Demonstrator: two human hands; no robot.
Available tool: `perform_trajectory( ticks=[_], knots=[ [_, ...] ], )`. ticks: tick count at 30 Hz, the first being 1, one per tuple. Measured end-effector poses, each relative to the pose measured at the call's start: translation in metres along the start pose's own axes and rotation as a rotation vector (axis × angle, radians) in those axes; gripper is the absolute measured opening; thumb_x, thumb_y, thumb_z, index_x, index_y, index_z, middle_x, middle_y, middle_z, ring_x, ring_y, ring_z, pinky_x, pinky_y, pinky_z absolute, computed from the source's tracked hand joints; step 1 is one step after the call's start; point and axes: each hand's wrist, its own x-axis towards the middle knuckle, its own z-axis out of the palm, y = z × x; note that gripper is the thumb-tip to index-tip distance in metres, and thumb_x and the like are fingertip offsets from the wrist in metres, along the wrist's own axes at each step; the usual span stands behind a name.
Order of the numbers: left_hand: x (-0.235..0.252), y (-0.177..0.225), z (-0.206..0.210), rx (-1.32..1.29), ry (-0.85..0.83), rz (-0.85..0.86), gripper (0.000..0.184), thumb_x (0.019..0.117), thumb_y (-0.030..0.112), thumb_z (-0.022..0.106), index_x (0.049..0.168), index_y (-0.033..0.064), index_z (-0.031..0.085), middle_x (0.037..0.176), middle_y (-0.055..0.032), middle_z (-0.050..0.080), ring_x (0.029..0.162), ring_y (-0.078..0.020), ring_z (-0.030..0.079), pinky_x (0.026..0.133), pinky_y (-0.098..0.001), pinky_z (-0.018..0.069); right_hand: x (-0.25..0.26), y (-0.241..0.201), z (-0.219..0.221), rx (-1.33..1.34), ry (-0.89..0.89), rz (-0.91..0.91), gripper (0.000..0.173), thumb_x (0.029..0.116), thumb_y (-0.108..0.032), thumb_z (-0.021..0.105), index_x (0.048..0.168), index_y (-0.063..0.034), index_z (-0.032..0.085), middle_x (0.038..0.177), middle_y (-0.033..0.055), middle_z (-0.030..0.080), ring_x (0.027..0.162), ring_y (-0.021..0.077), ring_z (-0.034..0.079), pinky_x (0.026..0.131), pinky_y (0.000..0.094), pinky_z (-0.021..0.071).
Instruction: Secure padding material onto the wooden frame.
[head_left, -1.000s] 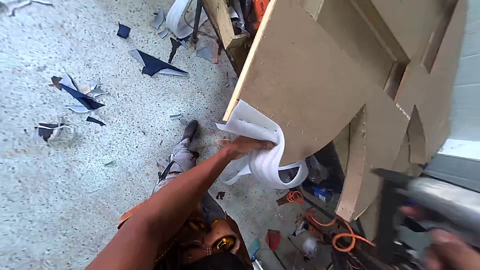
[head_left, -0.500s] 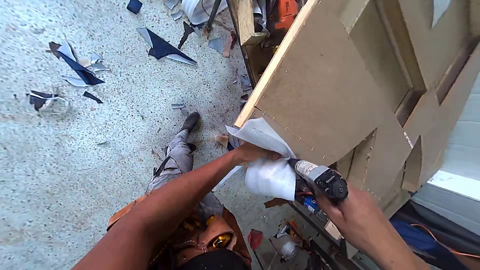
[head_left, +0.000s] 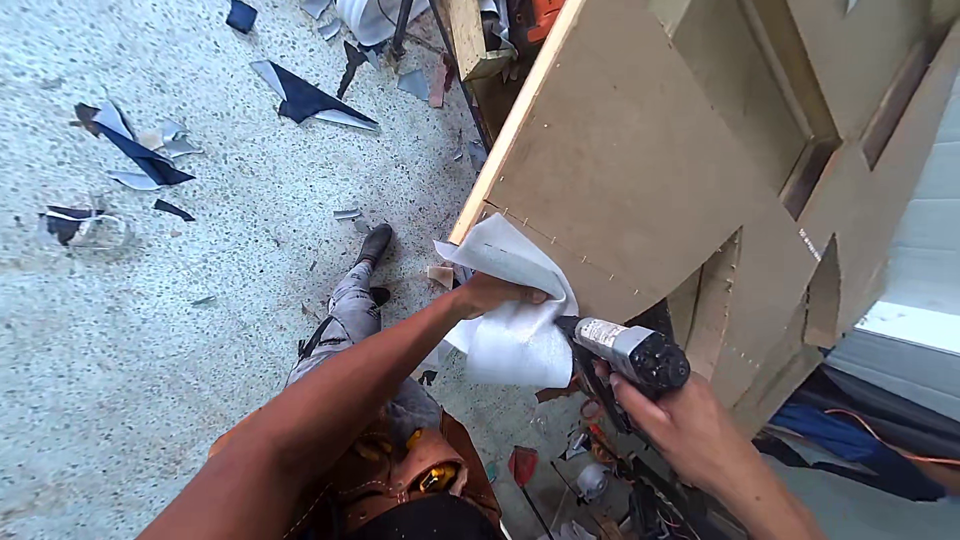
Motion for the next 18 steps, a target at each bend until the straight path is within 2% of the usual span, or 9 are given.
perform_trajectory(
  ticks=[3,7,10,12,13,15,18],
  knots=[
    [0.002,-0.004,0.001,-0.013,-0.006,0.016,0.032,0.0846,0.006,0.082,0.115,0.0050,0.073,0.112,-0.0065,0.075,0.109,-0.0166,0.069,0.101,-0.0409,0.0562,-0.006,0.000,0.002,0.072,0.004,0.018,0.019,0.0953,-0.045,0.061,0.106,-0.0329,0.071,0.079,-0.0112,0.070,0.056,0.0078,0.063,0.049,0.0344,0.0580],
    [0.001,-0.001,0.000,-0.032,0.000,0.018,0.031,0.0852,0.004,0.081,0.115,0.0045,0.073,0.112,-0.0068,0.075,0.108,-0.0171,0.069,0.101,-0.0413,0.0561,-0.016,-0.010,0.021,0.115,0.014,0.007,0.020,0.0958,-0.044,0.062,0.108,-0.0316,0.072,0.083,-0.0119,0.072,0.061,0.0061,0.067,0.053,0.0344,0.0610],
    [0.000,0.003,0.001,-0.008,-0.007,-0.019,0.028,0.0878,0.005,0.079,0.115,0.0049,0.073,0.112,-0.0064,0.075,0.108,-0.0166,0.069,0.101,-0.0404,0.0564,-0.024,-0.009,0.030,0.121,0.031,0.037,0.019,0.0949,-0.043,0.061,0.105,-0.0317,0.071,0.081,-0.0129,0.070,0.061,0.0043,0.064,0.054,0.0334,0.0589],
    [-0.005,0.002,-0.002,0.058,0.019,-0.068,0.028,0.0899,0.010,0.079,0.117,0.0055,0.073,0.113,-0.0069,0.075,0.108,-0.0172,0.069,0.101,-0.0414,0.0566,-0.035,-0.006,0.031,0.193,0.056,0.067,0.024,0.0953,-0.047,0.062,0.111,-0.0301,0.070,0.077,-0.0100,0.070,0.057,0.0083,0.066,0.051,0.0353,0.0607],
    [-0.010,0.001,-0.006,0.132,0.062,-0.116,0.029,0.0904,0.016,0.079,0.117,0.0059,0.073,0.111,-0.0069,0.075,0.106,-0.0173,0.070,0.100,-0.0422,0.0575,-0.043,-0.004,0.032,0.245,0.085,0.074,0.027,0.0959,-0.047,0.063,0.114,-0.0275,0.068,0.077,-0.0082,0.070,0.058,0.0103,0.067,0.052,0.0364,0.0613],
    [-0.033,0.005,-0.015,0.378,0.197,-0.175,0.034,0.0893,0.030,0.081,0.112,0.0066,0.075,0.099,-0.0062,0.077,0.091,-0.0169,0.073,0.087,-0.0424,0.0607,-0.066,-0.001,0.038,0.395,0.162,0.095,0.031,0.0971,-0.042,0.064,0.121,-0.0227,0.067,0.086,-0.0034,0.074,0.059,0.0151,0.068,0.052,0.0383,0.0617],
    [-0.093,0.035,-0.020,0.906,0.314,-0.120,0.038,0.0914,0.046,0.075,0.112,0.0151,0.068,0.090,0.0019,0.070,0.079,-0.0131,0.069,0.073,-0.0405,0.0623,-0.106,0.007,0.064,0.640,0.293,0.177,0.029,0.0998,-0.027,0.062,0.127,-0.0157,0.065,0.102,0.0030,0.076,0.062,0.0203,0.069,0.053,0.0396,0.0612]
  ],
)
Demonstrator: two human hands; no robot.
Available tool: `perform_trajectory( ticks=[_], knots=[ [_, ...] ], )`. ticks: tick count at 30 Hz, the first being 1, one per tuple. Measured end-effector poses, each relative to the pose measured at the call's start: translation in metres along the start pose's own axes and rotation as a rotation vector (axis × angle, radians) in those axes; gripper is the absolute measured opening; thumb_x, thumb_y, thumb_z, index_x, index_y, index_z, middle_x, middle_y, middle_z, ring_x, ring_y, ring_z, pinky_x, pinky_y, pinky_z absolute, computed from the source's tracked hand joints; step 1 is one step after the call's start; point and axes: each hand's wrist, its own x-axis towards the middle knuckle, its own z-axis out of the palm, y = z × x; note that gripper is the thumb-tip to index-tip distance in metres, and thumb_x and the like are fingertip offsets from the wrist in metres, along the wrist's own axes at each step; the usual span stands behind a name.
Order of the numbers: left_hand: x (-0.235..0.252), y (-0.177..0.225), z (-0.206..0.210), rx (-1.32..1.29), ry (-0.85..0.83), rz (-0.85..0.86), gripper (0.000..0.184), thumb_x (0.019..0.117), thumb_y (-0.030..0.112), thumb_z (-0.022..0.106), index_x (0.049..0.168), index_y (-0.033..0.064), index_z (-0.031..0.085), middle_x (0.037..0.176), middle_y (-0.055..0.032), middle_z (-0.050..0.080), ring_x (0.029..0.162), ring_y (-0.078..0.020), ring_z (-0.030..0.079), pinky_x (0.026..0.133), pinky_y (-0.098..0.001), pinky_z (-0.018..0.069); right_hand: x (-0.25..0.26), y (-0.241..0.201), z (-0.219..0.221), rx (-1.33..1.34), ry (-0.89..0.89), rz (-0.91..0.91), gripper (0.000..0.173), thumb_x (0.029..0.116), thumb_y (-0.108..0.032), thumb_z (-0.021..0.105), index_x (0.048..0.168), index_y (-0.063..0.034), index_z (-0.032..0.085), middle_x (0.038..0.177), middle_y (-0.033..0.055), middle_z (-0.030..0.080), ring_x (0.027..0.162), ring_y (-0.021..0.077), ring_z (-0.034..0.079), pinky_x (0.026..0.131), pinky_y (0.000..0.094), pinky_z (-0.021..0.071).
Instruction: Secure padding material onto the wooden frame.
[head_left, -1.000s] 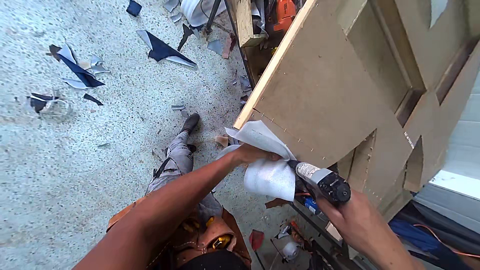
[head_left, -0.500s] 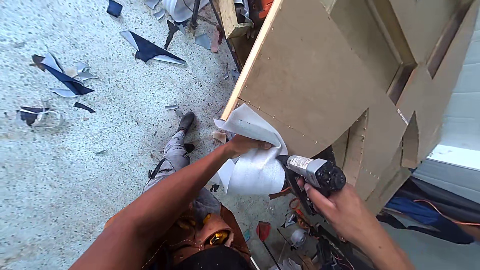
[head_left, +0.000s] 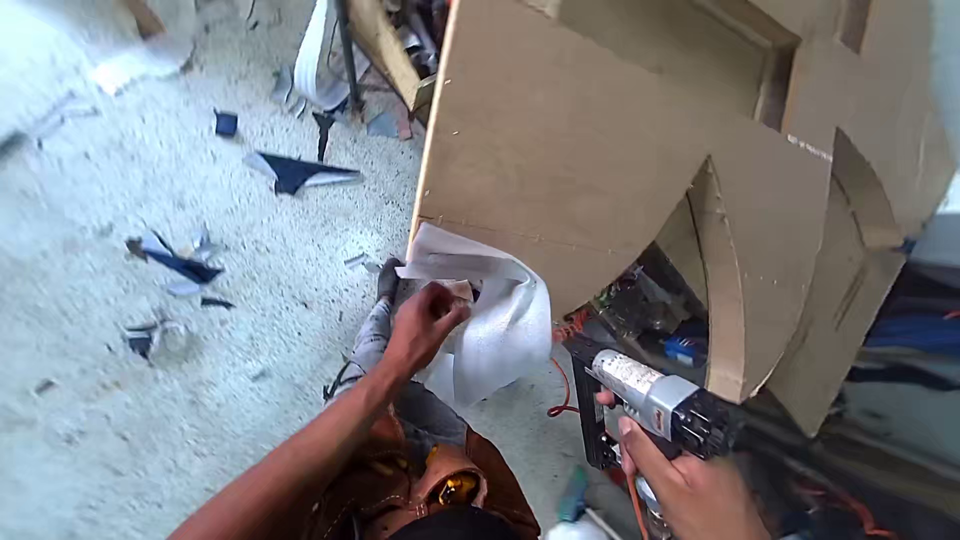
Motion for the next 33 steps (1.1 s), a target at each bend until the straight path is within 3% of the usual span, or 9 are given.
perform_trajectory(
  ticks=[4,9,11,13,17,20,24,28,33],
  knots=[
    [-0.062,0.056,-0.019,0.389,-0.181,0.352,0.022,0.0945,0.041,0.073,0.094,0.0192,0.074,0.086,0.0097,0.070,0.080,-0.0040,0.068,0.076,-0.0309,0.0627,-0.056,0.056,0.025,0.135,0.203,0.164,0.027,0.0981,-0.025,0.065,0.124,-0.0174,0.067,0.098,-0.0003,0.076,0.063,0.0177,0.070,0.054,0.0398,0.0625],
    [-0.032,0.148,0.074,0.976,-0.772,0.952,0.028,0.0957,0.033,0.069,0.121,0.0217,0.071,0.117,0.0015,0.071,0.120,-0.0189,0.062,0.102,-0.0414,0.0526,-0.117,0.101,0.068,0.237,0.430,0.274,0.030,0.0967,-0.036,0.066,0.119,-0.0170,0.069,0.081,-0.0013,0.072,0.061,0.0142,0.069,0.055,0.0402,0.0622],
    [-0.014,0.157,0.133,1.343,-0.975,0.909,0.059,0.0759,0.042,0.087,0.124,0.0146,0.067,0.118,-0.0080,0.069,0.118,-0.0312,0.062,0.098,-0.0527,0.0529,-0.146,0.109,0.084,0.329,0.535,0.315,0.031,0.0976,-0.035,0.065,0.123,-0.0178,0.068,0.084,-0.0012,0.072,0.063,0.0144,0.069,0.055,0.0394,0.0624],
    [-0.011,0.152,0.186,1.784,-1.127,0.643,0.075,0.0628,0.043,0.096,0.120,0.0033,0.068,0.117,-0.0194,0.068,0.111,-0.0401,0.063,0.091,-0.0622,0.0517,-0.175,0.116,0.099,0.457,0.642,0.333,0.033,0.0986,-0.027,0.065,0.128,-0.0124,0.063,0.094,0.0017,0.074,0.064,0.0170,0.070,0.056,0.0401,0.0630],
    [-0.011,0.112,0.225,2.301,-1.318,0.483,0.028,0.0876,0.027,0.076,0.100,0.0013,0.072,0.104,-0.0189,0.070,0.096,-0.0369,0.068,0.075,-0.0598,0.0540,-0.240,0.130,0.134,0.678,0.846,0.426,0.033,0.0986,-0.018,0.064,0.129,-0.0043,0.060,0.095,0.0079,0.074,0.062,0.0217,0.069,0.054,0.0427,0.0622],
    [-0.003,0.110,0.243,2.306,-1.341,0.486,0.025,0.0935,0.019,0.070,0.107,-0.0015,0.072,0.112,-0.0218,0.069,0.104,-0.0406,0.067,0.083,-0.0638,0.0522,-0.281,0.134,0.167,0.751,0.979,0.573,0.037,0.0991,-0.026,0.066,0.129,-0.0041,0.060,0.090,0.0075,0.073,0.061,0.0205,0.069,0.054,0.0416,0.0617],
    [0.031,0.123,0.285,2.183,-1.122,0.565,0.052,0.0753,0.034,0.086,0.110,-0.0010,0.070,0.117,-0.0264,0.068,0.110,-0.0475,0.065,0.085,-0.0741,0.0504,-0.316,0.130,0.211,0.821,1.080,0.739,0.040,0.0953,-0.034,0.067,0.129,-0.0132,0.062,0.085,0.0052,0.072,0.058,0.0207,0.068,0.051,0.0414,0.0607],
    [0.074,0.190,0.293,2.000,-0.920,0.712,0.049,0.0768,0.042,0.082,0.112,0.0093,0.071,0.111,-0.0233,0.070,0.104,-0.0471,0.067,0.078,-0.0747,0.0516,-0.295,0.107,0.221,0.963,1.209,0.680,0.036,0.0947,-0.030,0.066,0.124,-0.0101,0.064,0.083,0.0086,0.072,0.057,0.0240,0.068,0.051,0.0415,0.0608],
    [0.112,0.242,0.260,1.696,-0.808,0.823,0.031,0.0817,0.036,0.076,0.098,0.0105,0.072,0.095,-0.0184,0.071,0.093,-0.0425,0.069,0.075,-0.0726,0.0515,-0.234,0.072,0.194,1.037,1.195,0.521,0.030,0.0942,-0.031,0.064,0.120,-0.0169,0.068,0.081,0.0071,0.072,0.057,0.0247,0.066,0.052,0.0430,0.0600]
  ],
)
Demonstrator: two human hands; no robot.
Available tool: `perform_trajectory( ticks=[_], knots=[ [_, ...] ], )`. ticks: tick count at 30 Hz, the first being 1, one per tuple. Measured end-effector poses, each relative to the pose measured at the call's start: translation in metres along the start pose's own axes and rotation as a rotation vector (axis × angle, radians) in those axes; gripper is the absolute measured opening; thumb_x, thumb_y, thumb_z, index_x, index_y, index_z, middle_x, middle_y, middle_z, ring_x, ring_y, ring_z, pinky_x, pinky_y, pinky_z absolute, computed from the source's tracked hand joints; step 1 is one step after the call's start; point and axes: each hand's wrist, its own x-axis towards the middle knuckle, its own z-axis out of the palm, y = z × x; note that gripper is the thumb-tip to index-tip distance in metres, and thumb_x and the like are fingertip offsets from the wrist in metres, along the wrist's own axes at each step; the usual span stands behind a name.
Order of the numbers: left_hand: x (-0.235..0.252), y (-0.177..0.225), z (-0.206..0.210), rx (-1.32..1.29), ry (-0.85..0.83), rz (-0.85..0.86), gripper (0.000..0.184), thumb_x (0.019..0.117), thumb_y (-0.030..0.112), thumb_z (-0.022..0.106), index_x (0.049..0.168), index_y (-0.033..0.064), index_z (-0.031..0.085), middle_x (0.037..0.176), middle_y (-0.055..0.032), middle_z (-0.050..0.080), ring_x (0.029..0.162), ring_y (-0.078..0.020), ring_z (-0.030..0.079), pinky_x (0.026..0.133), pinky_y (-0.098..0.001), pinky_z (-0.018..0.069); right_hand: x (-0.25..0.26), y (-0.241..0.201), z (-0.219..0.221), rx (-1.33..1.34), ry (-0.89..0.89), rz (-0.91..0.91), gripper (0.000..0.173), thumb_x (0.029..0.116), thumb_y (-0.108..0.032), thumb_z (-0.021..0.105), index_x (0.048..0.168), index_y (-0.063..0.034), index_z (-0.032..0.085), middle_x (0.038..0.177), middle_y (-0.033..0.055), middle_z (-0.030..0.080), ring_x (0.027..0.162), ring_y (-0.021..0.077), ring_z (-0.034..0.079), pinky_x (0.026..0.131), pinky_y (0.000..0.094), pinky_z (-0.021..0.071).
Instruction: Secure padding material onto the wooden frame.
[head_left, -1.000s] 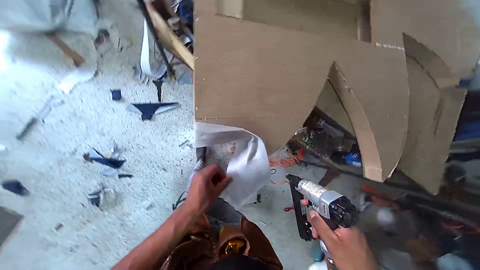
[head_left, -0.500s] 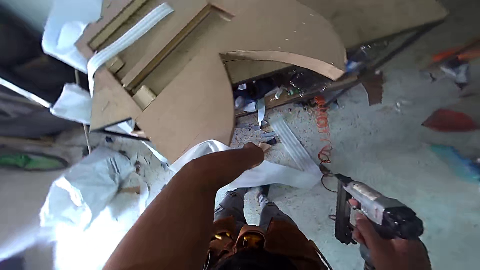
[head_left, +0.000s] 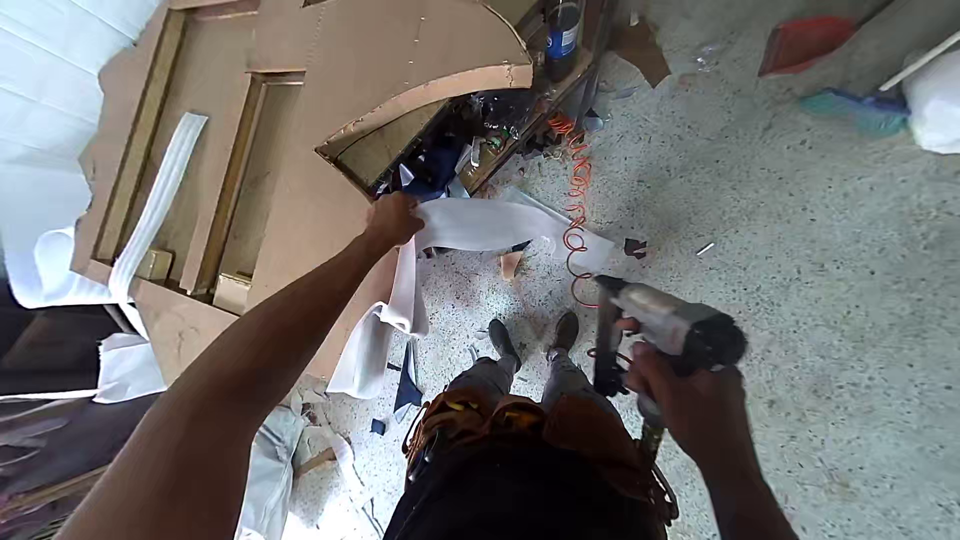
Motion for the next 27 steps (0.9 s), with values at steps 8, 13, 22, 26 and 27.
perform_trajectory(
  ticks=[8,13,22,26,27],
  knots=[
    [-0.026,-0.070,0.010,-0.570,0.205,-0.183,0.027,0.0833,0.036,0.076,0.084,0.0105,0.069,0.075,-0.0100,0.069,0.071,-0.0298,0.069,0.066,-0.0625,0.0543,0.078,-0.011,0.133,0.245,-0.578,-0.044,0.026,0.1026,-0.029,0.060,0.122,-0.0148,0.070,0.089,0.0130,0.073,0.054,0.0255,0.064,0.050,0.0404,0.0584],
    [-0.028,-0.091,0.028,-0.826,0.259,-0.198,0.025,0.0858,0.032,0.080,0.085,0.0084,0.070,0.073,-0.0077,0.071,0.066,-0.0226,0.069,0.064,-0.0519,0.0589,0.124,0.041,0.213,0.484,-0.792,0.141,0.028,0.1041,-0.025,0.055,0.121,-0.0058,0.067,0.083,0.0179,0.068,0.050,0.0211,0.057,0.049,0.0360,0.0533],
    [-0.027,-0.103,0.034,-0.659,0.344,-0.205,0.038,0.0886,0.053,0.075,0.078,0.0178,0.066,0.063,0.0020,0.064,0.057,-0.0154,0.063,0.057,-0.0473,0.0552,0.163,0.012,0.252,0.162,-0.890,0.002,0.024,0.1011,-0.027,0.060,0.116,-0.0124,0.072,0.068,0.0102,0.063,0.051,0.0205,0.058,0.048,0.0360,0.0520],
    [-0.029,-0.103,0.038,-0.420,0.429,-0.338,0.056,0.0842,0.076,0.065,0.077,0.0199,0.064,0.063,0.0003,0.058,0.061,-0.0220,0.060,0.059,-0.0561,0.0490,0.195,-0.023,0.251,-0.093,-0.975,-0.137,0.019,0.0993,-0.027,0.063,0.115,-0.0208,0.072,0.072,0.0008,0.067,0.051,0.0151,0.060,0.049,0.0345,0.0550],
    [-0.028,-0.103,0.039,-0.410,0.469,-0.342,0.058,0.0836,0.077,0.064,0.076,0.0196,0.063,0.063,0.0005,0.057,0.061,-0.0217,0.059,0.059,-0.0548,0.0495,0.202,-0.034,0.253,-0.155,-0.996,-0.182,0.018,0.0993,-0.028,0.063,0.114,-0.0225,0.072,0.073,-0.0018,0.067,0.052,0.0130,0.060,0.050,0.0341,0.0558]
  ],
)
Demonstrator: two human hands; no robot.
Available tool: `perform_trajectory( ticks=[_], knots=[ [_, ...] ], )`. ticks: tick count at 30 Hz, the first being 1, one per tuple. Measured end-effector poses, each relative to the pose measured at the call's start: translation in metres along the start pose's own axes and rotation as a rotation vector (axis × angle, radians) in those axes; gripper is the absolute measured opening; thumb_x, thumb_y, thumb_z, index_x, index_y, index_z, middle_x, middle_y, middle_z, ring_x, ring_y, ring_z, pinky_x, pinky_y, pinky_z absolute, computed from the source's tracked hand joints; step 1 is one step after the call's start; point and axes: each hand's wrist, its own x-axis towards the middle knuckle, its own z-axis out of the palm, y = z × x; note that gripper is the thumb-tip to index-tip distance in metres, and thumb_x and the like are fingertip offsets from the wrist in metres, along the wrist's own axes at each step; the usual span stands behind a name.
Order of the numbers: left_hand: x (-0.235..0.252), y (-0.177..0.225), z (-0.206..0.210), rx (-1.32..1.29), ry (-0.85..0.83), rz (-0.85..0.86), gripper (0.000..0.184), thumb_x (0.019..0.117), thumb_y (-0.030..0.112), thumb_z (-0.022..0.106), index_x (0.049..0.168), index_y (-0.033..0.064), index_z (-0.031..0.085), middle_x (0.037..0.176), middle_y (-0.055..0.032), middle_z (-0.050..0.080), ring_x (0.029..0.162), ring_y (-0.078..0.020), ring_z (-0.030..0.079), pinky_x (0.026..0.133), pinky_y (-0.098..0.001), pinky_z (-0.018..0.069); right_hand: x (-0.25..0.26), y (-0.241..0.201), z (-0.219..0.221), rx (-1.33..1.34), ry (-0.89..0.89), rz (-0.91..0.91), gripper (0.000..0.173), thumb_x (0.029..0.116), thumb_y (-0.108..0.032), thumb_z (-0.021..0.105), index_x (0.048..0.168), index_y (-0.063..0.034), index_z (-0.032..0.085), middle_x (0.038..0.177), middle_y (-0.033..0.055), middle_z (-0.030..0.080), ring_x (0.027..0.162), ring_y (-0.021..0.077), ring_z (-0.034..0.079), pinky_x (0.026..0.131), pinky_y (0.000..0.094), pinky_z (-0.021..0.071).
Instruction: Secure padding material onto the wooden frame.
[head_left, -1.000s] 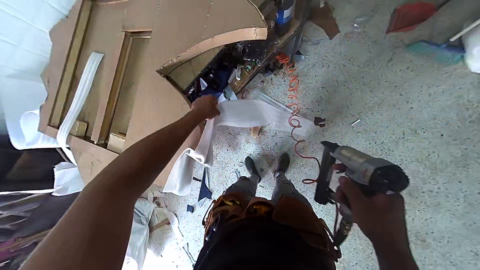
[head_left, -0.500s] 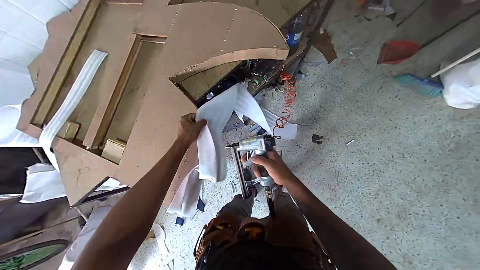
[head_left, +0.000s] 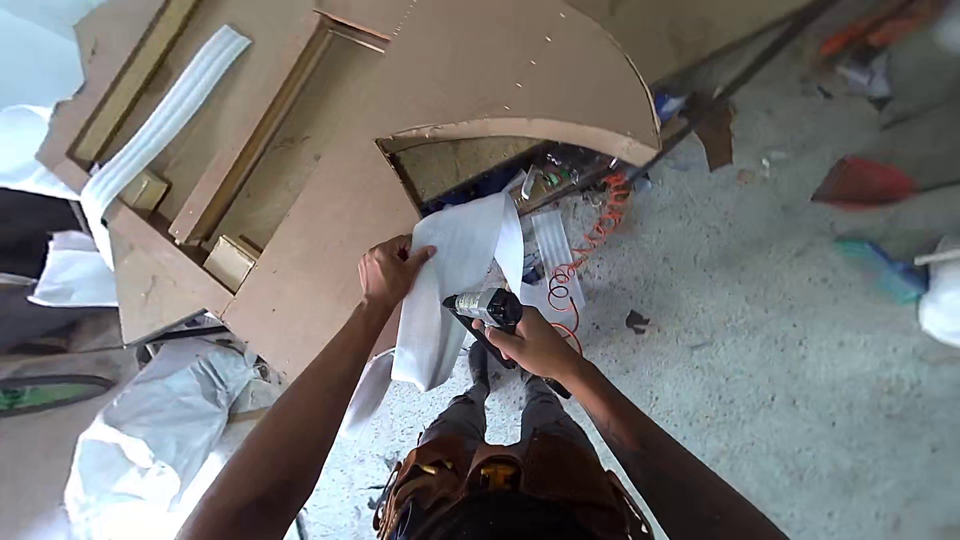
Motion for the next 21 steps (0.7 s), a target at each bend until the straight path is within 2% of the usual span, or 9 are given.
perform_trajectory(
  ticks=[2,4,7,10,13,16,18,21],
  knots=[
    [-0.002,-0.004,0.008,-0.023,0.075,0.031,0.057,0.0858,0.075,0.064,0.074,0.0194,0.060,0.065,0.0014,0.056,0.066,-0.0196,0.060,0.066,-0.0508,0.0520,0.014,-0.025,-0.011,-0.178,-0.034,-0.028,0.016,0.0990,-0.032,0.063,0.111,-0.0238,0.070,0.075,-0.0051,0.067,0.057,0.0096,0.062,0.054,0.0346,0.0570],
    [-0.003,-0.006,0.012,-0.053,0.112,0.054,0.054,0.0881,0.071,0.064,0.076,0.0184,0.062,0.069,0.0012,0.058,0.072,-0.0190,0.062,0.075,-0.0491,0.0535,0.034,-0.053,-0.017,-0.408,-0.090,-0.082,0.020,0.0987,-0.033,0.061,0.115,-0.0237,0.066,0.085,-0.0067,0.068,0.072,0.0069,0.065,0.065,0.0363,0.0585],
    [0.000,-0.012,0.013,-0.071,0.098,0.070,0.052,0.0891,0.069,0.064,0.081,0.0180,0.067,0.075,0.0004,0.065,0.079,-0.0193,0.066,0.081,-0.0494,0.0556,0.068,-0.084,-0.012,-0.719,-0.204,-0.132,0.029,0.0949,-0.029,0.061,0.122,-0.0190,0.063,0.089,-0.0001,0.068,0.080,0.0153,0.068,0.071,0.0450,0.0586],
    [0.004,-0.016,0.009,-0.080,0.033,0.066,0.053,0.0874,0.071,0.064,0.084,0.0187,0.068,0.079,0.0000,0.068,0.083,-0.0204,0.068,0.082,-0.0512,0.0568,0.084,-0.109,0.002,-0.962,-0.343,-0.077,0.037,0.0947,-0.030,0.061,0.129,-0.0171,0.058,0.090,0.0044,0.068,0.081,0.0221,0.069,0.070,0.0487,0.0584],
    [0.006,-0.017,0.005,-0.103,0.012,0.084,0.055,0.0857,0.073,0.064,0.085,0.0184,0.067,0.078,-0.0016,0.068,0.080,-0.0226,0.068,0.077,-0.0525,0.0565,0.075,-0.127,0.011,-1.023,-0.381,-0.080,0.029,0.0985,-0.032,0.061,0.125,-0.0189,0.061,0.087,0.0028,0.068,0.077,0.0202,0.069,0.066,0.0484,0.0581],
    [0.007,-0.019,0.000,-0.126,-0.031,0.076,0.055,0.0844,0.073,0.065,0.094,0.0193,0.067,0.080,-0.0029,0.069,0.079,-0.0249,0.069,0.072,-0.0550,0.0563,0.055,-0.118,0.027,-1.052,-0.411,-0.072,0.027,0.0983,-0.036,0.061,0.121,-0.0224,0.061,0.084,-0.0019,0.067,0.073,0.0143,0.067,0.065,0.0437,0.0583],
    [0.008,-0.018,-0.002,-0.148,-0.070,0.079,0.054,0.0837,0.072,0.066,0.097,0.0197,0.067,0.082,-0.0039,0.069,0.080,-0.0265,0.069,0.070,-0.0560,0.0559,0.041,-0.110,0.034,-1.059,-0.380,-0.061,0.027,0.0972,-0.037,0.061,0.120,-0.0238,0.061,0.080,-0.0031,0.065,0.068,0.0130,0.065,0.060,0.0419,0.0570],
    [0.007,-0.024,-0.016,-0.264,-0.088,0.051,0.047,0.0866,0.063,0.069,0.107,0.0209,0.067,0.085,-0.0033,0.070,0.082,-0.0258,0.069,0.071,-0.0563,0.0568,0.026,-0.116,0.045,-1.051,-0.345,0.014,0.025,0.0979,-0.039,0.060,0.118,-0.0243,0.063,0.082,-0.0033,0.066,0.070,0.0125,0.066,0.063,0.0422,0.0584]
  ],
)
